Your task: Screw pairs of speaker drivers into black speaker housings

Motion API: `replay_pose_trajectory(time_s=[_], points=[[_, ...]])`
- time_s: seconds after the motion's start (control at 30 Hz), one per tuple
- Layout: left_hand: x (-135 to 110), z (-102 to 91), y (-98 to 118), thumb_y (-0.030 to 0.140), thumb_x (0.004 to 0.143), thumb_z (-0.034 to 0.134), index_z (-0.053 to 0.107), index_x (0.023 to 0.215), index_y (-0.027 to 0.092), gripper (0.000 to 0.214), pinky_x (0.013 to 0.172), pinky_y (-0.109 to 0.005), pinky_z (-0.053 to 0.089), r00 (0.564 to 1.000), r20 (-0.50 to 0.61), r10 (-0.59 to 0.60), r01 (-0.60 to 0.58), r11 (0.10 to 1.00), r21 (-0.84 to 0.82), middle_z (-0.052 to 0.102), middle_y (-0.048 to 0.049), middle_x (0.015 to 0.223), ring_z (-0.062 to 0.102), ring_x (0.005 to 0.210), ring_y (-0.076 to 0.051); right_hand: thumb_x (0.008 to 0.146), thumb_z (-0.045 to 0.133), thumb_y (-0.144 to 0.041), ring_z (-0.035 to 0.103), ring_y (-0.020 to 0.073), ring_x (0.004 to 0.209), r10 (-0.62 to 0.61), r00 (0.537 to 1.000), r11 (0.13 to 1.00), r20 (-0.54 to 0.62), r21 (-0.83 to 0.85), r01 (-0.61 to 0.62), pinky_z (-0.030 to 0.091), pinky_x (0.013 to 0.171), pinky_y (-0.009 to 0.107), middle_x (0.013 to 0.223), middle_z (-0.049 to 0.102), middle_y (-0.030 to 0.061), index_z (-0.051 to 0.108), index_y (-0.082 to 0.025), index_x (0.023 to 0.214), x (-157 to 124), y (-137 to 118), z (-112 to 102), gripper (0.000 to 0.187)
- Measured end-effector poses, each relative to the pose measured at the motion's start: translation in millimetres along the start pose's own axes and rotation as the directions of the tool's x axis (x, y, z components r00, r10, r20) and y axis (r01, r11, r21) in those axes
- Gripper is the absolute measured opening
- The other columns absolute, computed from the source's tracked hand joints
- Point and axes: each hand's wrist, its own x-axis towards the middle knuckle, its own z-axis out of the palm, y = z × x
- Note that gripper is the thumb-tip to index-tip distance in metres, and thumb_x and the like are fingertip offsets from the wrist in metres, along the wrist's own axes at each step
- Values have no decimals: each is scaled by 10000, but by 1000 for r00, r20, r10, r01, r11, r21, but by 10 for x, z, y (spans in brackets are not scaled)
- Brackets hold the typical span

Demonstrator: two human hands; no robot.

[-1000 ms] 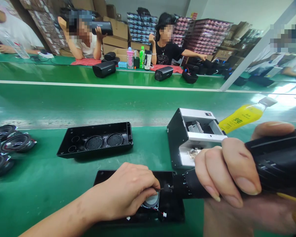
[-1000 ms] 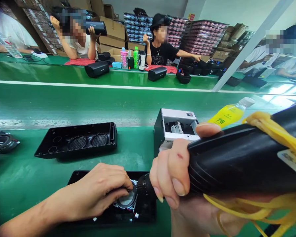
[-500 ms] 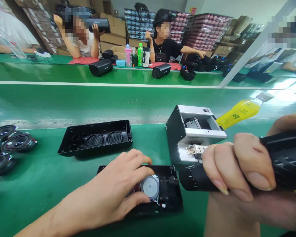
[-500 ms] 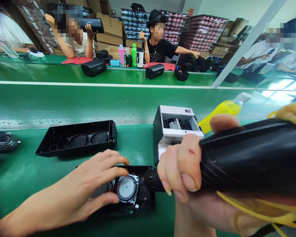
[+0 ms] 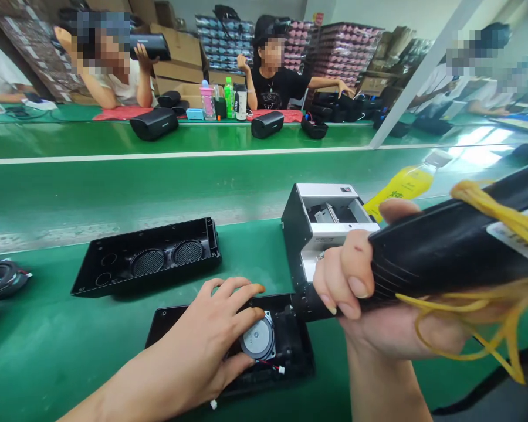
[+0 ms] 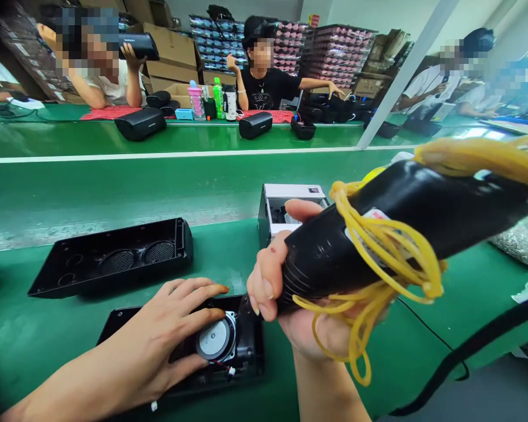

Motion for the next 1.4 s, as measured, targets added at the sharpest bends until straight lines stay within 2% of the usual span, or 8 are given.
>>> replay_pose_trajectory(time_s=[0.13, 0.27, 0.53, 0.7, 0.87, 1.0, 1.17, 1.4], points=[[44, -8, 13, 384, 1035, 672, 565, 1344, 304, 336, 1118, -511, 416, 1000, -20, 9, -10, 1000, -29, 557, -23, 1541, 481, 1378, -285, 1034, 695, -570, 456, 100, 427, 0, 1000, 1000, 10, -9, 0, 463, 410, 230, 729, 595, -45, 722, -273, 1288, 31, 16, -47, 391], [47, 19, 15, 372, 1016, 708, 559, 1359, 320, 378, 1085, -511, 400, 1000, -21, 3, -4, 999, -33, 562, -12, 1527, 505, 1336, -286, 1023, 571, -738, 449, 112, 392, 0, 996, 1000, 84, -11, 1, 458, 374, 251, 712, 598, -33, 703, -265, 1325, 57, 60, -107, 576], [57, 40, 0, 381, 1022, 703, 560, 1378, 338, 386, 1047, -497, 410, 1000, 18, -11, 12, 999, -30, 551, 5, 1544, 539, 1300, -269, 952, 711, -689, 436, 109, 415, 55, 997, 998, 58, -11, -54, 439, 384, 231, 699, 580, -38, 728, -284, 1275, 59, 168, -52, 518], [37, 51, 16, 386, 1024, 704, 559, 1380, 343, 386, 1013, -484, 426, 1000, 4, -4, 4, 1000, -23, 554, 0, 1538, 562, 1265, -263, 1034, 534, -749, 483, 128, 438, 104, 990, 992, 95, 66, -111, 468, 418, 251, 721, 624, -9, 738, -278, 1261, 61, 233, -48, 561], [26, 54, 30, 391, 1040, 670, 574, 1353, 315, 336, 1006, -480, 428, 1000, -15, -5, 4, 1000, -27, 559, -13, 1524, 565, 1239, -261, 981, 648, -743, 490, 121, 448, 101, 991, 993, 84, 56, -106, 458, 414, 234, 727, 641, -16, 731, -273, 1268, 60, 230, -55, 556], [39, 41, 20, 385, 1050, 651, 592, 1343, 302, 310, 986, -465, 449, 999, -35, 13, -13, 1000, -17, 573, -37, 1511, 582, 1218, -267, 1007, 593, -758, 509, 126, 465, 113, 991, 991, 77, 63, -118, 473, 426, 240, 740, 639, -11, 724, -271, 1286, 58, 216, -80, 576], [53, 26, 18, 356, 1018, 702, 598, 1350, 301, 353, 979, -452, 461, 999, -25, 25, -25, 999, -24, 579, -41, 1513, 592, 1211, -269, 1061, 535, -701, 532, 138, 471, 81, 976, 992, 200, 77, -98, 497, 440, 267, 782, 659, -7, 715, -289, 1302, 58, 250, -124, 510], [53, 12, 21, 351, 1013, 709, 590, 1362, 315, 371, 955, -453, 475, 1000, -18, 11, -11, 1000, -13, 574, -22, 1529, 593, 1215, -270, 967, 664, -767, 496, 123, 442, 125, 990, 991, 64, 41, -128, 455, 417, 243, 730, 637, -23, 733, -270, 1256, 43, 287, -16, 579]])
